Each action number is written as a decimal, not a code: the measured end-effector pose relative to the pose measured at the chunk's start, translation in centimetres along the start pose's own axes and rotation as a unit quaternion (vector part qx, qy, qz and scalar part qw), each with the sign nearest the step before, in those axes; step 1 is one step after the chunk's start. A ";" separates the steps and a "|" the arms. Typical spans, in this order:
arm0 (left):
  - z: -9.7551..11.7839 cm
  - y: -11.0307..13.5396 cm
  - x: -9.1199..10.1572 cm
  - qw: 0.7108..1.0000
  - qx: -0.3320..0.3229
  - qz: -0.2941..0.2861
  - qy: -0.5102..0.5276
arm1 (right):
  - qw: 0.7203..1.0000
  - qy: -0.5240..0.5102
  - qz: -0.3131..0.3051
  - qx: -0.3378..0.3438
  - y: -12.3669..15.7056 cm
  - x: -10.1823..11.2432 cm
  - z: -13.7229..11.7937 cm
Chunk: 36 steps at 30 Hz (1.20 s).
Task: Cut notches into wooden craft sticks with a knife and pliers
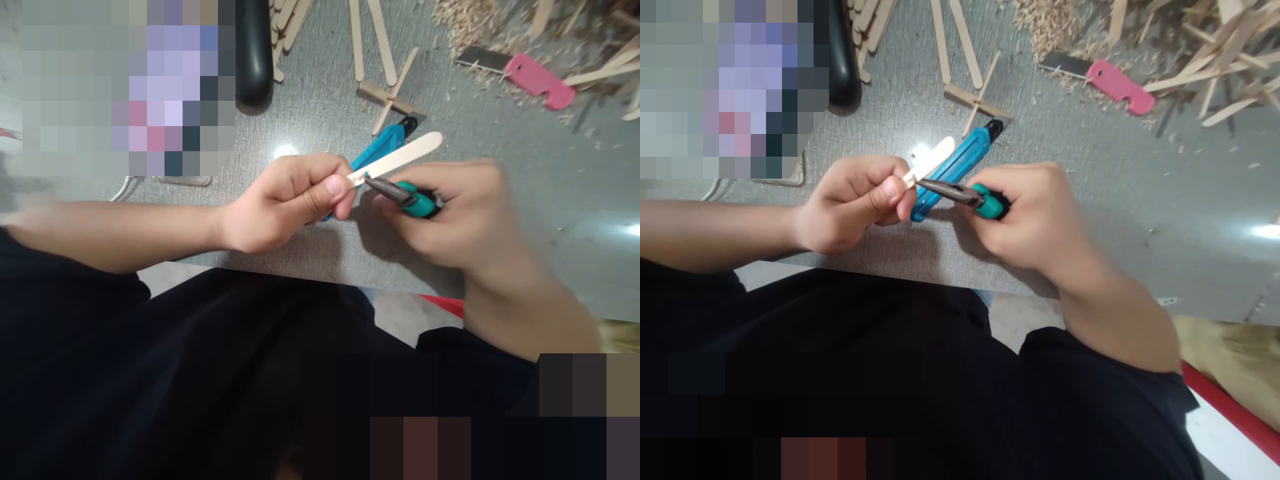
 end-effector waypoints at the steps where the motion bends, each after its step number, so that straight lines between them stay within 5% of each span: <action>1: 0.0 0.0 0.2 1.000 -0.015 0.013 -0.006 | 0.999 0.031 0.030 0.013 0.0 0.2 -0.1; 9: -0.1 0.1 1.4 0.987 -0.075 0.085 -0.113 | 0.949 0.237 0.159 0.130 0.7 0.6 0.7; 14: 0.5 0.7 1.5 0.969 -0.131 0.098 -0.187 | 0.929 0.273 0.190 0.163 1.1 0.6 0.5; 20: 0.9 1.7 2.0 0.951 -0.176 0.179 -0.181 | 0.959 0.224 0.149 0.089 0.4 1.8 0.5; 27: 0.0 0.2 1.8 0.989 -0.077 0.082 -0.091 | 0.971 0.218 0.060 0.073 0.4 1.0 0.5; 36: -0.5 -0.4 1.7 0.995 -0.028 0.096 -0.025 | 0.973 0.225 0.034 0.036 0.5 0.7 0.9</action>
Point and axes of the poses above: each hand's wrist, its own y-axis away from the middle knuckle, its own x-axis out of the back of the hand, z = x × y, the point moved 5 cm from there along -y, towards the middle knuckle, and after that the axes turned 9 degrees about z, right-handed, at the moved point
